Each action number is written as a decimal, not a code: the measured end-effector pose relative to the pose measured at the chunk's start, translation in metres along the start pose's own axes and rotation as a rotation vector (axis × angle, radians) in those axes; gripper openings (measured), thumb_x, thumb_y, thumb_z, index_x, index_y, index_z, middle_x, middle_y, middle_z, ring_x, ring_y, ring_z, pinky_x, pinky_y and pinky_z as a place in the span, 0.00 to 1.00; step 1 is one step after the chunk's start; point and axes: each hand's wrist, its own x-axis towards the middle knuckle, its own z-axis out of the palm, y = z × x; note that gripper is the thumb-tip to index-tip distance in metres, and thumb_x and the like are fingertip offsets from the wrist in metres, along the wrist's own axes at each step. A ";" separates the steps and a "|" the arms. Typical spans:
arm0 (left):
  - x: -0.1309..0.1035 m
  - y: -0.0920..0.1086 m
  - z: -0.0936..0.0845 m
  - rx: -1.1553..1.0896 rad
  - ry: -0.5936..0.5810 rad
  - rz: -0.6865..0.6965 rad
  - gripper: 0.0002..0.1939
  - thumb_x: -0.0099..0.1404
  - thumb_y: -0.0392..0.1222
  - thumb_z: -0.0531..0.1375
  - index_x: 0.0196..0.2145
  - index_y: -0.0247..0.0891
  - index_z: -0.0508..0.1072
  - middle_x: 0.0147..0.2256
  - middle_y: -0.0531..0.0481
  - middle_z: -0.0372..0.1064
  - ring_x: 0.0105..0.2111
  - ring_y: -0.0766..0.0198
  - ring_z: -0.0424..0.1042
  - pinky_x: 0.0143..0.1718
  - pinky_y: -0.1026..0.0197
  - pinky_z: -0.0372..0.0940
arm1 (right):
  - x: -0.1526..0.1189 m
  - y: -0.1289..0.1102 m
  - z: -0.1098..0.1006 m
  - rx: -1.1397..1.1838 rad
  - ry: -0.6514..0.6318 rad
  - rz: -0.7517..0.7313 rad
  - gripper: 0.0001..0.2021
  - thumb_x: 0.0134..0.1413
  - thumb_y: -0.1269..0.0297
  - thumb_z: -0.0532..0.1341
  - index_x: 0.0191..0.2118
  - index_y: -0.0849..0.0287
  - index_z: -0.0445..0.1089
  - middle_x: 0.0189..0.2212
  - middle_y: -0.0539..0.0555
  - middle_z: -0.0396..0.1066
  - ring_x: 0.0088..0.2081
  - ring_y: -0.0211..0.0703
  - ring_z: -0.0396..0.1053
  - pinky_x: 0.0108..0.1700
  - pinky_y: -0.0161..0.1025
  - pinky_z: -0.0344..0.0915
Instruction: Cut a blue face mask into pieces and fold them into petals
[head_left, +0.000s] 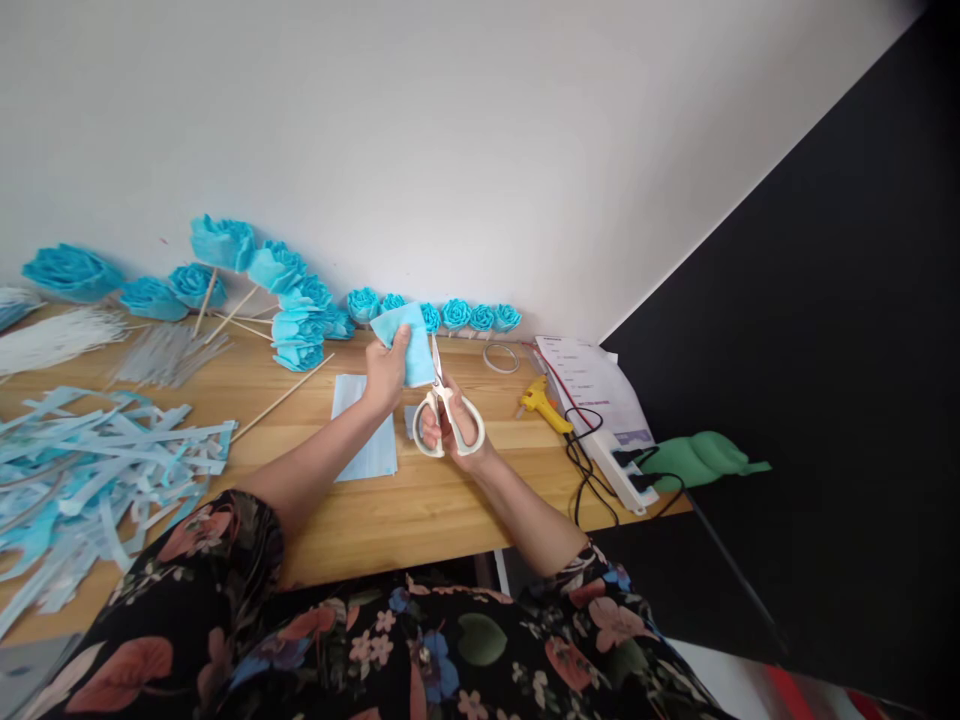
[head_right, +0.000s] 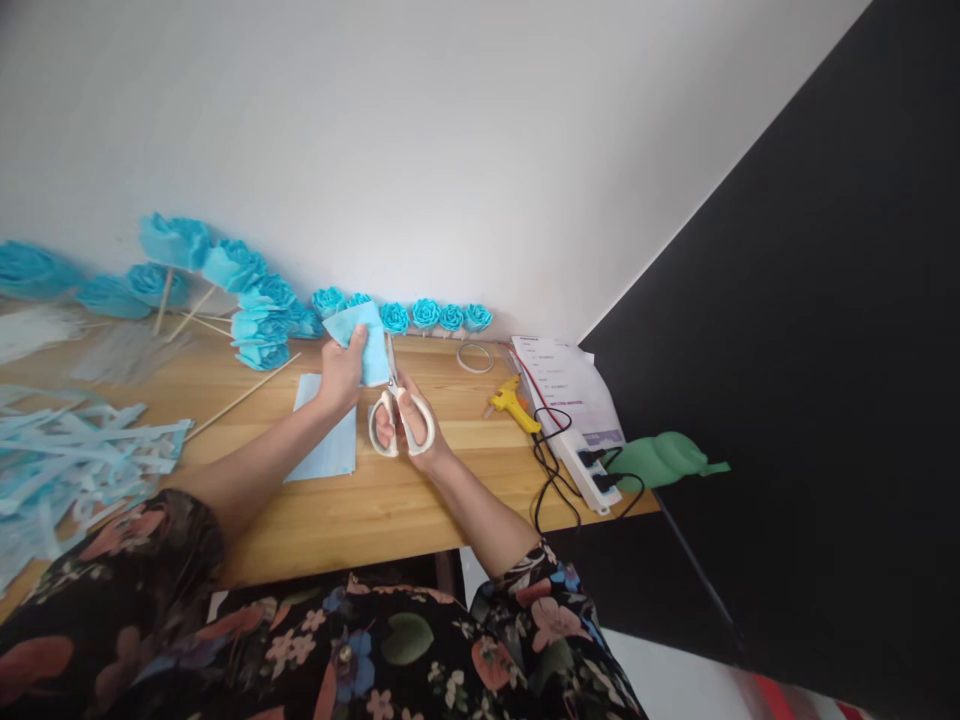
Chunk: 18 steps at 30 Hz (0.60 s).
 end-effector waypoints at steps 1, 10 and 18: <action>0.000 0.000 0.000 -0.005 0.001 -0.001 0.20 0.54 0.56 0.67 0.31 0.33 0.74 0.27 0.52 0.69 0.27 0.67 0.65 0.32 0.65 0.63 | 0.000 0.000 0.000 0.005 0.006 0.003 0.31 0.52 0.37 0.63 0.54 0.51 0.59 0.22 0.43 0.64 0.19 0.33 0.55 0.19 0.31 0.56; -0.001 0.006 0.001 -0.032 0.001 -0.029 0.21 0.52 0.56 0.67 0.30 0.33 0.73 0.25 0.54 0.68 0.26 0.67 0.65 0.31 0.64 0.62 | 0.000 -0.003 0.006 0.019 0.024 0.000 0.38 0.49 0.40 0.66 0.61 0.52 0.56 0.21 0.42 0.64 0.17 0.31 0.53 0.18 0.29 0.53; 0.001 0.009 0.001 -0.065 0.024 -0.021 0.21 0.51 0.56 0.69 0.30 0.33 0.74 0.27 0.52 0.70 0.27 0.67 0.65 0.31 0.65 0.63 | 0.000 -0.001 0.003 -0.001 0.014 0.001 0.31 0.50 0.40 0.66 0.53 0.52 0.59 0.21 0.42 0.63 0.17 0.31 0.53 0.18 0.29 0.53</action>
